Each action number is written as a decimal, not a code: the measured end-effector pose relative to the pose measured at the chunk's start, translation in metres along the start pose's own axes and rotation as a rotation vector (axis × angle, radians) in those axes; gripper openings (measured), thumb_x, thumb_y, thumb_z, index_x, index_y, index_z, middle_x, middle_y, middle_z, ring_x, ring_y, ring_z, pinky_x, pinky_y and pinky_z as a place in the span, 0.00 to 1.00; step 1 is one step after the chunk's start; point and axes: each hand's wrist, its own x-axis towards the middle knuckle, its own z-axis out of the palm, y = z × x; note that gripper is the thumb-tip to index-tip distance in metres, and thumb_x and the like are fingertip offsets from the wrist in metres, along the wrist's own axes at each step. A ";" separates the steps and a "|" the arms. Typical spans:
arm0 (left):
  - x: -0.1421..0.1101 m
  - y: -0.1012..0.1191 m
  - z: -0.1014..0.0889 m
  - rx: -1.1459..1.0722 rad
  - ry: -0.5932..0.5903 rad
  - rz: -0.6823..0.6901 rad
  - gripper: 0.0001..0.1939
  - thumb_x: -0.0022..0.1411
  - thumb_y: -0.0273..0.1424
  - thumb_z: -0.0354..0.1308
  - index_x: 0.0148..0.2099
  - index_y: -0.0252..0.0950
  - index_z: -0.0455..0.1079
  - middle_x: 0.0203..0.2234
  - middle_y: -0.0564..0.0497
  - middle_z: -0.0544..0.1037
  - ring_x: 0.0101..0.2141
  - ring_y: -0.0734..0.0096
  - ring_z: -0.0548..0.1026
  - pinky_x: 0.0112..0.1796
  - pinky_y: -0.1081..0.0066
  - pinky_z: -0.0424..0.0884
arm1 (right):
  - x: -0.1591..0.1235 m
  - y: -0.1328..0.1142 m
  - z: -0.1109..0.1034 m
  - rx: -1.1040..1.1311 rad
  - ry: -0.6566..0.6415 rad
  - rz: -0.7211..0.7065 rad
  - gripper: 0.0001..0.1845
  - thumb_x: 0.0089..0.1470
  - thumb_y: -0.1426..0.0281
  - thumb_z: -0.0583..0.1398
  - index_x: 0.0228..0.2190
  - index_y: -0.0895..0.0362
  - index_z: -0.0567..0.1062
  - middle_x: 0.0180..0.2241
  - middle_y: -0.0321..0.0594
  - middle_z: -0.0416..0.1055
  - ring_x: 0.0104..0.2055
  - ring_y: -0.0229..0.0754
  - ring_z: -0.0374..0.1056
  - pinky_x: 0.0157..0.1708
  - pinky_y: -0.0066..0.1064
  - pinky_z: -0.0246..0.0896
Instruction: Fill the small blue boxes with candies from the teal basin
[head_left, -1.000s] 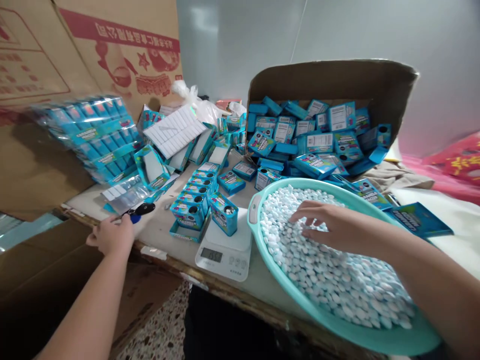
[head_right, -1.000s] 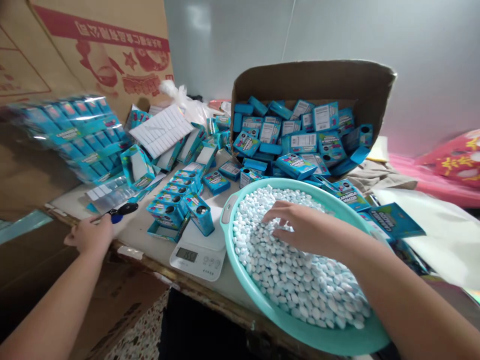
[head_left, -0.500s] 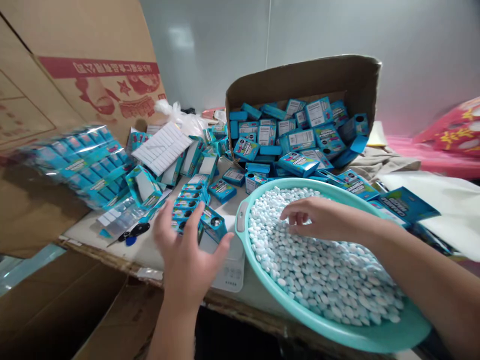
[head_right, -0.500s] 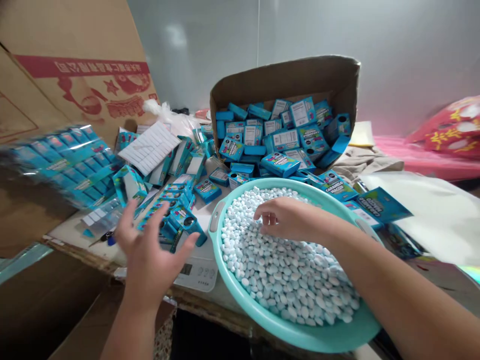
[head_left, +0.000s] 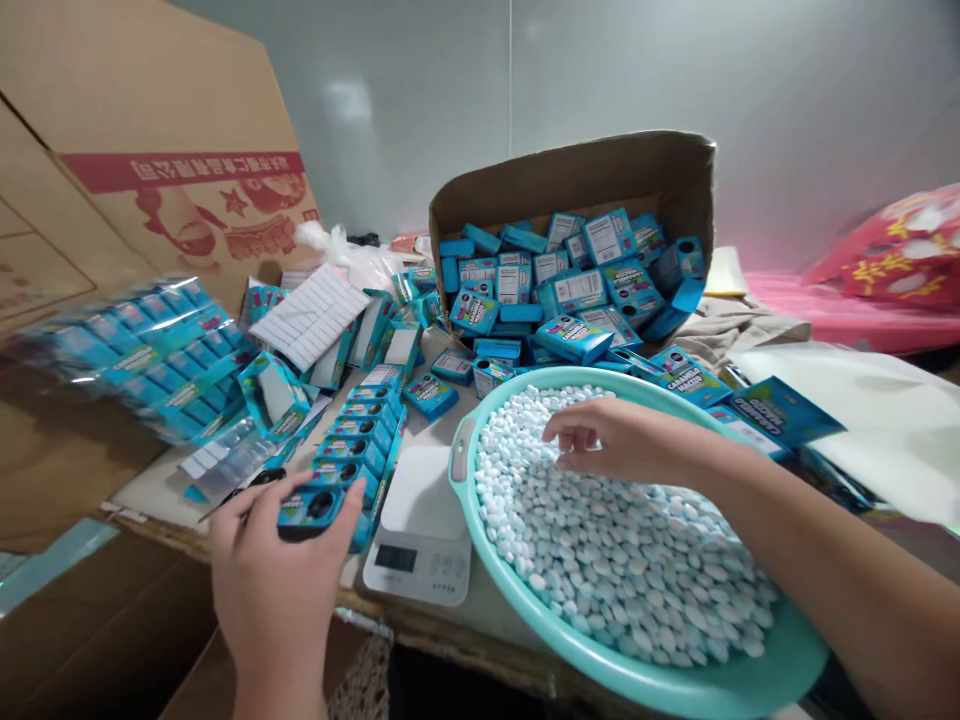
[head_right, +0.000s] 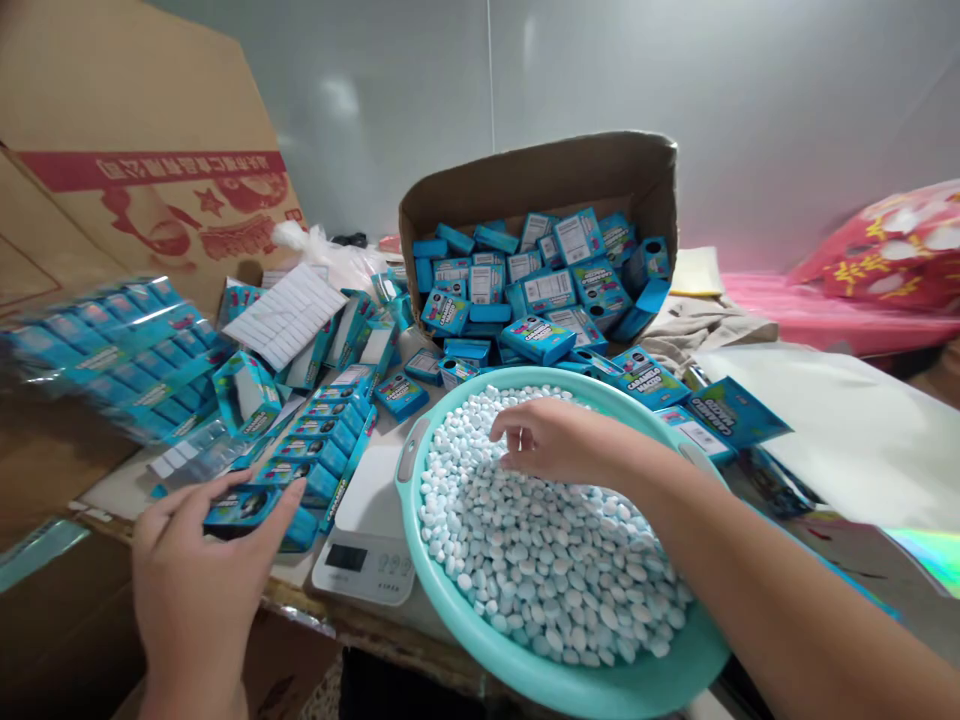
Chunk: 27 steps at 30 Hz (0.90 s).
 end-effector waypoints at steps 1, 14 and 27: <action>0.001 -0.007 0.004 0.040 0.031 -0.011 0.21 0.60 0.55 0.60 0.50 0.51 0.72 0.48 0.48 0.73 0.58 0.53 0.71 0.64 0.58 0.67 | 0.000 -0.001 0.000 0.015 0.030 -0.005 0.11 0.57 0.66 0.64 0.42 0.54 0.80 0.35 0.39 0.77 0.35 0.43 0.72 0.34 0.30 0.64; -0.039 -0.053 0.054 -0.106 0.199 0.137 0.26 0.54 0.49 0.69 0.43 0.36 0.66 0.48 0.37 0.74 0.58 0.46 0.67 0.60 0.51 0.67 | 0.000 0.002 0.003 0.006 0.020 0.012 0.10 0.58 0.66 0.66 0.42 0.53 0.80 0.34 0.36 0.77 0.33 0.42 0.71 0.30 0.30 0.60; 0.032 -0.033 0.070 0.225 -0.625 -0.127 0.52 0.58 0.56 0.62 0.73 0.31 0.54 0.63 0.25 0.63 0.62 0.26 0.66 0.55 0.34 0.68 | -0.017 -0.008 -0.012 0.010 0.326 -0.161 0.09 0.61 0.72 0.65 0.44 0.56 0.79 0.44 0.41 0.75 0.40 0.43 0.72 0.40 0.31 0.66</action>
